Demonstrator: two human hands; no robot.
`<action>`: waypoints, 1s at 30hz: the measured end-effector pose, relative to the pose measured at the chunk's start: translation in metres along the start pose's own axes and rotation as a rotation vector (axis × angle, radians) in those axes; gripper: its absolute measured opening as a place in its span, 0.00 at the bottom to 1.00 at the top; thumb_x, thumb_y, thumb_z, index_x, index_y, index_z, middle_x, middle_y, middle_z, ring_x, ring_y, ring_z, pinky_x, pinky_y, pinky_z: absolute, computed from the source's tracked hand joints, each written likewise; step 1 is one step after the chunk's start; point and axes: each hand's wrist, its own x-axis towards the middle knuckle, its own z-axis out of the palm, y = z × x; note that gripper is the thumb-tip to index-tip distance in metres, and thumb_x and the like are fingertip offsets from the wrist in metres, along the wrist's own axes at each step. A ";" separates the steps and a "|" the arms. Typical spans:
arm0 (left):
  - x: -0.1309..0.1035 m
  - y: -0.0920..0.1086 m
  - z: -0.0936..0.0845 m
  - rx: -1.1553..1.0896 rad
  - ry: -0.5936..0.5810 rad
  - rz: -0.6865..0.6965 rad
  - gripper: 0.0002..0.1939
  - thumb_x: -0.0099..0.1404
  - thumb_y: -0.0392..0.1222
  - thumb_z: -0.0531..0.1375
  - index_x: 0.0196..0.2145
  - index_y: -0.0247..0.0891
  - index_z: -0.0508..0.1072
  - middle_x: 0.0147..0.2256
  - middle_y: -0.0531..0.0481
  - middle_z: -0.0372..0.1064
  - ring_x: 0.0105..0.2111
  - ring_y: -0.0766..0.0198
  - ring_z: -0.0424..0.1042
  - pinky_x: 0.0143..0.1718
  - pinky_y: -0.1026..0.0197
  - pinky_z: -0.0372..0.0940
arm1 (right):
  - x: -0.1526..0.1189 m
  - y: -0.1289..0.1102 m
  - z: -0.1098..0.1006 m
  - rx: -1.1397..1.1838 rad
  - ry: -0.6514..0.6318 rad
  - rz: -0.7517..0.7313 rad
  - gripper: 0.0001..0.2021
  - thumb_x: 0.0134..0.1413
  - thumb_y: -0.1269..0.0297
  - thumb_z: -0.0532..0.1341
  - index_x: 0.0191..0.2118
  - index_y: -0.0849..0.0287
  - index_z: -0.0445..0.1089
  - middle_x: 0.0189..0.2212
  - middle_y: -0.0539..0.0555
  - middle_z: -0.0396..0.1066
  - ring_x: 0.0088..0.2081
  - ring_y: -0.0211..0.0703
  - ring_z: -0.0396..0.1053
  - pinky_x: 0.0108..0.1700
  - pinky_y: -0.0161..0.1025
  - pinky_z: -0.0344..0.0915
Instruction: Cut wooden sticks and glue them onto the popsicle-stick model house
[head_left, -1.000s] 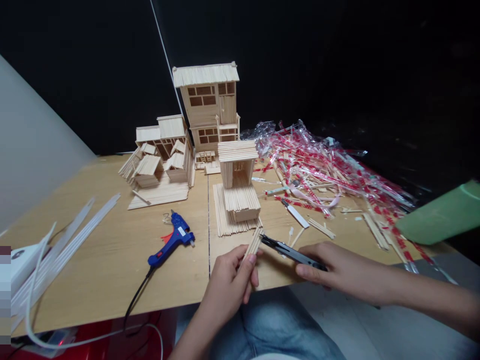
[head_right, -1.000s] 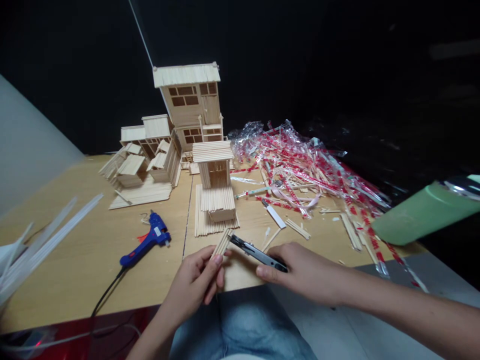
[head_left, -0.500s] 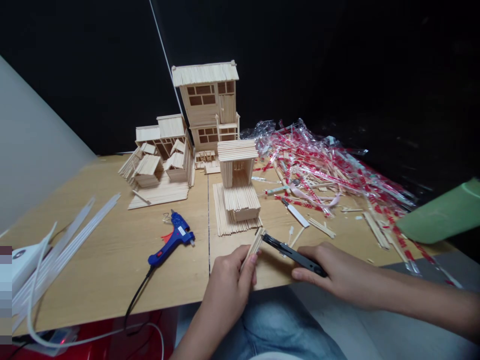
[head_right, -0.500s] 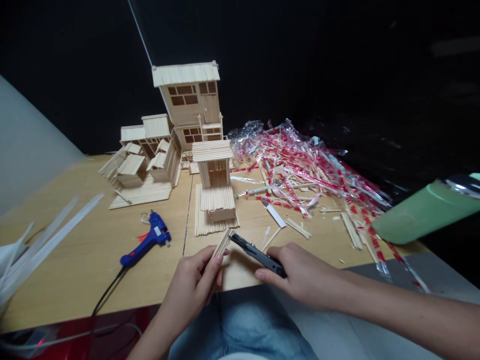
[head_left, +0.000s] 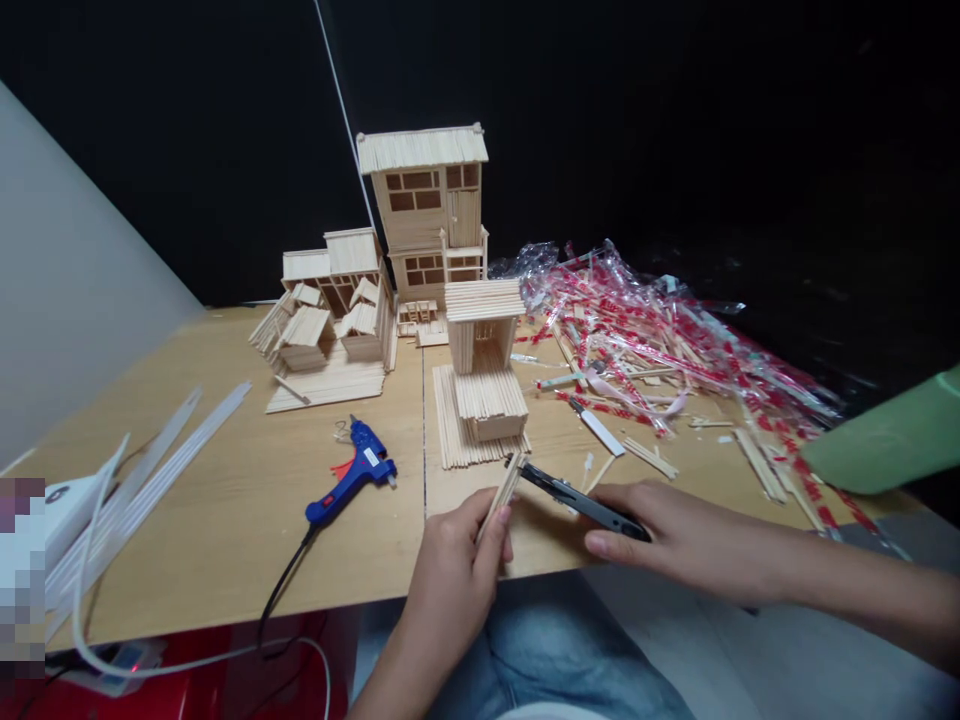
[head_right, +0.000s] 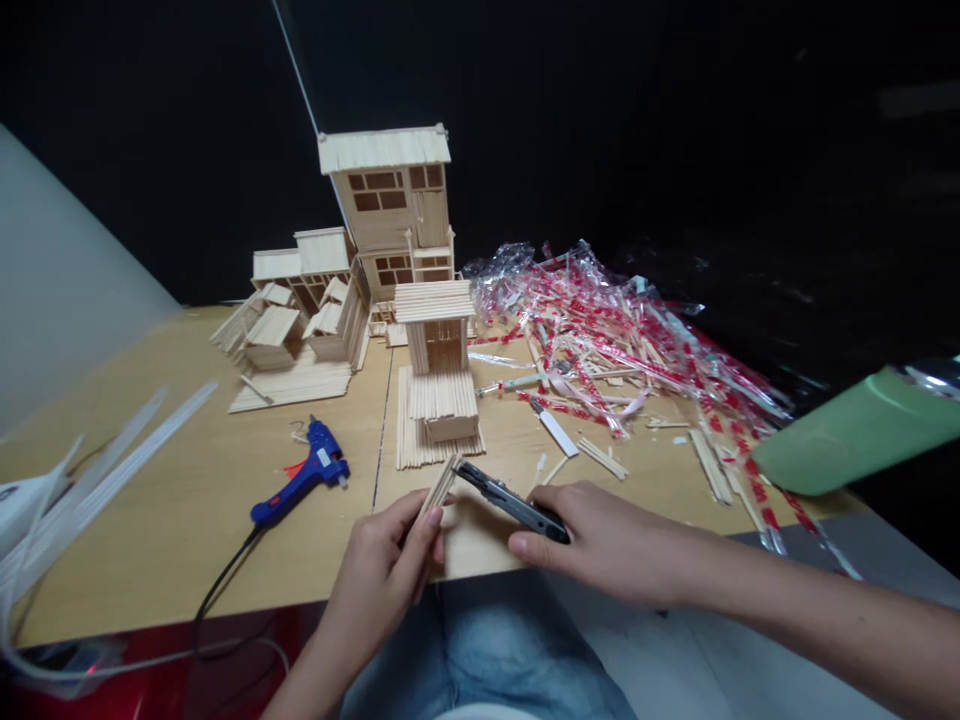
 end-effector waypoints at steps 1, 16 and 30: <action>0.000 -0.002 0.001 0.068 0.024 0.014 0.16 0.73 0.46 0.48 0.36 0.38 0.71 0.23 0.52 0.69 0.23 0.65 0.70 0.27 0.66 0.58 | -0.001 -0.001 0.000 0.015 -0.016 0.003 0.26 0.58 0.39 0.56 0.37 0.61 0.73 0.31 0.56 0.74 0.32 0.46 0.69 0.33 0.37 0.62; -0.004 -0.008 -0.003 -0.517 -0.089 -0.173 0.21 0.70 0.53 0.53 0.46 0.32 0.71 0.22 0.55 0.65 0.11 0.77 0.55 0.13 0.72 0.46 | -0.004 -0.008 0.003 0.106 -0.108 0.039 0.28 0.60 0.37 0.52 0.37 0.62 0.71 0.29 0.54 0.71 0.31 0.45 0.67 0.32 0.37 0.59; -0.005 -0.005 -0.005 -0.371 -0.057 -0.135 0.20 0.71 0.52 0.51 0.46 0.33 0.71 0.22 0.56 0.64 0.12 0.76 0.57 0.14 0.72 0.48 | -0.004 -0.007 0.003 0.050 -0.057 0.001 0.31 0.59 0.35 0.52 0.37 0.62 0.73 0.27 0.55 0.71 0.30 0.43 0.65 0.30 0.37 0.56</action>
